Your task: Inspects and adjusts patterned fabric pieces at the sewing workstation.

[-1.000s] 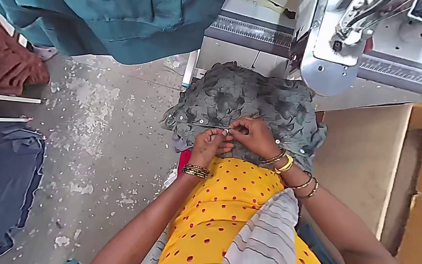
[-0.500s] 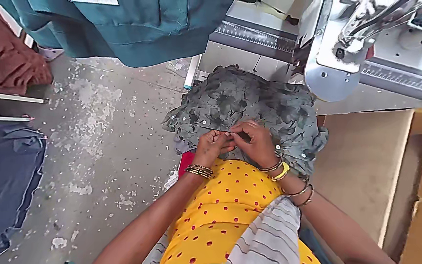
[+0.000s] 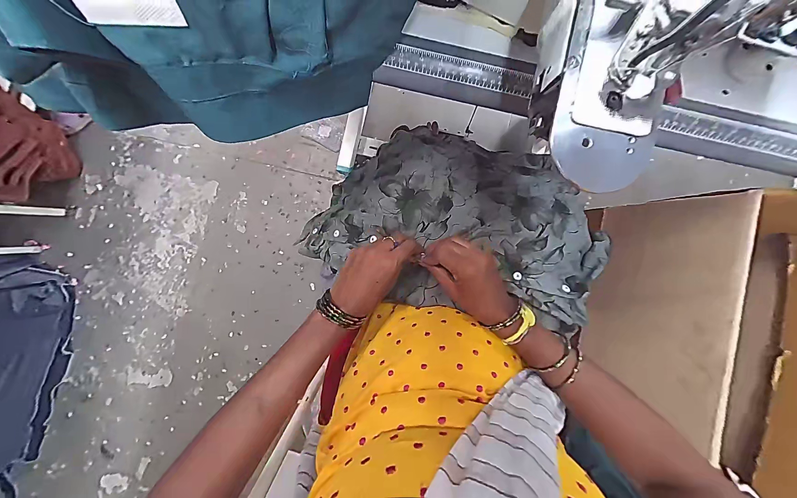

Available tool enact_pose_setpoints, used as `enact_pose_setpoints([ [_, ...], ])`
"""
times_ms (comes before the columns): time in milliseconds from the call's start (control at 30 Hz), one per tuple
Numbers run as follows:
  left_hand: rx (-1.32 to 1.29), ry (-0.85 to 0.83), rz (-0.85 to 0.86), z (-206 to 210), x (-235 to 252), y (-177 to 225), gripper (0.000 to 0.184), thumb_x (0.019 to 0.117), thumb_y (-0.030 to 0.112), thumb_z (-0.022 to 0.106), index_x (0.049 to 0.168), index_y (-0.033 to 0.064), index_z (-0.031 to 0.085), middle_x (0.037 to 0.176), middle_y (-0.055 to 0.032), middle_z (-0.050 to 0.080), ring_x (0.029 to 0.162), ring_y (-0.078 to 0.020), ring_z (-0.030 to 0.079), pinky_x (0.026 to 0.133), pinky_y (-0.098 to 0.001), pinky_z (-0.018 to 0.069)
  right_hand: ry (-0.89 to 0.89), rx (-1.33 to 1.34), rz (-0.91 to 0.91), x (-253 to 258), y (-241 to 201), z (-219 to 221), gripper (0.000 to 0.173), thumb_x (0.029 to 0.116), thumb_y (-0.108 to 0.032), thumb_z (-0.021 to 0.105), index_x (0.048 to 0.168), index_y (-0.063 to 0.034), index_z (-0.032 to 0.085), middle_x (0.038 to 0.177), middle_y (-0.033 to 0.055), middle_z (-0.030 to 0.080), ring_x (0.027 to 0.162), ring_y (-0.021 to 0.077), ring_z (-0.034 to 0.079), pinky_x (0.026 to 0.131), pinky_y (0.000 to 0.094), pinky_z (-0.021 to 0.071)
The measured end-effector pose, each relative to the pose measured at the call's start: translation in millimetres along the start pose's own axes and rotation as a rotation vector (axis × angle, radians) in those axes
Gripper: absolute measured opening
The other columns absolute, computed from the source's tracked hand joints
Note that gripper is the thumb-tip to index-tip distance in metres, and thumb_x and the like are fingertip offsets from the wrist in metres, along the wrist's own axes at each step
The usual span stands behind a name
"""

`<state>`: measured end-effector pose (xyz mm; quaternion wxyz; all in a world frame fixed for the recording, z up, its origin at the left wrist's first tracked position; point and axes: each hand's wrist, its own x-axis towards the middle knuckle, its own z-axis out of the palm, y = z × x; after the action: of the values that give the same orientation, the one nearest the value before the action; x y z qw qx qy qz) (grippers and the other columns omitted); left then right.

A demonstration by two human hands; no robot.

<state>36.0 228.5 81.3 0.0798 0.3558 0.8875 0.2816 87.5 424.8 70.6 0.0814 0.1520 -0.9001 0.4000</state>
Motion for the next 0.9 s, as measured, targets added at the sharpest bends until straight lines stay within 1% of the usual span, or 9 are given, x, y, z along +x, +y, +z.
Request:
enact_pose_setpoints([
  [100, -0.053, 0.007, 0.046, -1, 0, -6, 0.017, 0.1003, 0.009, 0.059, 0.105, 0.0033, 0.075, 0.101, -0.0145, 0.075, 0.089, -0.0305, 0.075, 0.076, -0.0461, 0.0614, 0.014, 0.006, 0.048, -2, 0, 0, 0.008, 0.0917, -0.004, 0.068, 0.091, -0.0028, 0.076, 0.093, 0.0098, 0.076, 0.091, 0.0213, 0.074, 0.081, 0.0328, 0.0606],
  [267, -0.050, 0.081, 0.051, 6, -1, -7, 0.019, 0.0997, 0.015, 0.061, 0.099, 0.0010, 0.074, 0.089, -0.0152, 0.073, 0.077, -0.0294, 0.074, 0.069, -0.0427, 0.0611, 0.027, 0.046, 0.143, -2, 2, 4, 0.008, 0.0904, -0.003, 0.068, 0.090, -0.0021, 0.076, 0.091, 0.0103, 0.076, 0.088, 0.0211, 0.074, 0.080, 0.0340, 0.0602],
  [500, -0.053, 0.189, -0.249, 25, 3, 15, 0.011, 0.0908, 0.011, 0.067, 0.090, 0.0004, 0.071, 0.079, -0.0144, 0.068, 0.068, -0.0286, 0.069, 0.061, -0.0447, 0.0580, 0.110, -0.072, 0.168, 2, -11, 15, 0.010, 0.0901, -0.002, 0.065, 0.088, -0.0014, 0.074, 0.083, 0.0108, 0.073, 0.079, 0.0227, 0.072, 0.071, 0.0342, 0.0599],
  [600, -0.031, 0.162, -0.194, 25, 5, 13, 0.012, 0.0941, 0.007, 0.064, 0.100, -0.0025, 0.068, 0.094, -0.0194, 0.069, 0.083, -0.0346, 0.072, 0.071, -0.0486, 0.0598, 0.069, -0.018, 0.178, 1, -16, 11, 0.013, 0.0919, -0.002, 0.063, 0.095, -0.0015, 0.075, 0.095, 0.0115, 0.076, 0.088, 0.0219, 0.075, 0.078, 0.0331, 0.0615],
  [667, -0.014, 0.066, -0.002, 20, -6, -5, 0.017, 0.0982, 0.003, 0.058, 0.109, 0.0012, 0.071, 0.119, -0.0208, 0.068, 0.110, -0.0383, 0.068, 0.087, -0.0510, 0.0583, -0.077, 0.054, 0.263, -6, -12, -4, 0.018, 0.0980, -0.014, 0.063, 0.107, -0.0030, 0.074, 0.110, 0.0106, 0.076, 0.107, 0.0236, 0.073, 0.091, 0.0404, 0.0595],
  [700, -0.027, -0.006, 0.030, 13, -12, -17, 0.021, 0.0994, 0.003, 0.056, 0.113, 0.0045, 0.072, 0.133, -0.0198, 0.063, 0.122, -0.0391, 0.062, 0.097, -0.0540, 0.0540, -0.167, 0.051, 0.290, -11, -7, -14, 0.025, 0.1005, -0.023, 0.063, 0.115, -0.0059, 0.073, 0.121, 0.0081, 0.073, 0.120, 0.0241, 0.067, 0.102, 0.0451, 0.0542],
  [767, -0.064, -0.048, -0.142, 3, -30, -43, 0.028, 0.1021, 0.015, 0.055, 0.125, 0.0105, 0.071, 0.150, -0.0143, 0.053, 0.141, -0.0374, 0.047, 0.113, -0.0593, 0.0394, -0.266, -0.093, 0.264, -35, 14, -35, 0.046, 0.1020, -0.046, 0.057, 0.132, -0.0139, 0.068, 0.143, 0.0052, 0.062, 0.142, 0.0281, 0.049, 0.118, 0.0570, 0.0352],
  [833, -0.011, 0.095, -0.276, 1, -55, -78, 0.028, 0.1004, 0.012, 0.056, 0.123, 0.0035, 0.070, 0.153, -0.0248, 0.047, 0.141, -0.0457, 0.043, 0.113, -0.0649, 0.0367, -0.255, -0.377, 0.268, -76, 42, -56, 0.073, 0.0999, -0.069, 0.037, 0.149, -0.0185, 0.054, 0.158, 0.0139, 0.046, 0.150, 0.0425, 0.033, 0.114, 0.0779, 0.0196],
  [900, -0.056, 0.182, -0.553, 1, -74, -108, 0.039, 0.1030, 0.016, 0.052, 0.135, -0.0047, 0.057, 0.154, -0.0280, 0.042, 0.141, -0.0446, 0.044, 0.113, -0.0610, 0.0380, -0.179, -0.560, 0.431, -123, 70, -81, 0.088, 0.0986, -0.075, 0.019, 0.157, -0.0139, 0.043, 0.163, 0.0235, 0.034, 0.151, 0.0539, 0.023, 0.109, 0.0859, 0.0122],
])
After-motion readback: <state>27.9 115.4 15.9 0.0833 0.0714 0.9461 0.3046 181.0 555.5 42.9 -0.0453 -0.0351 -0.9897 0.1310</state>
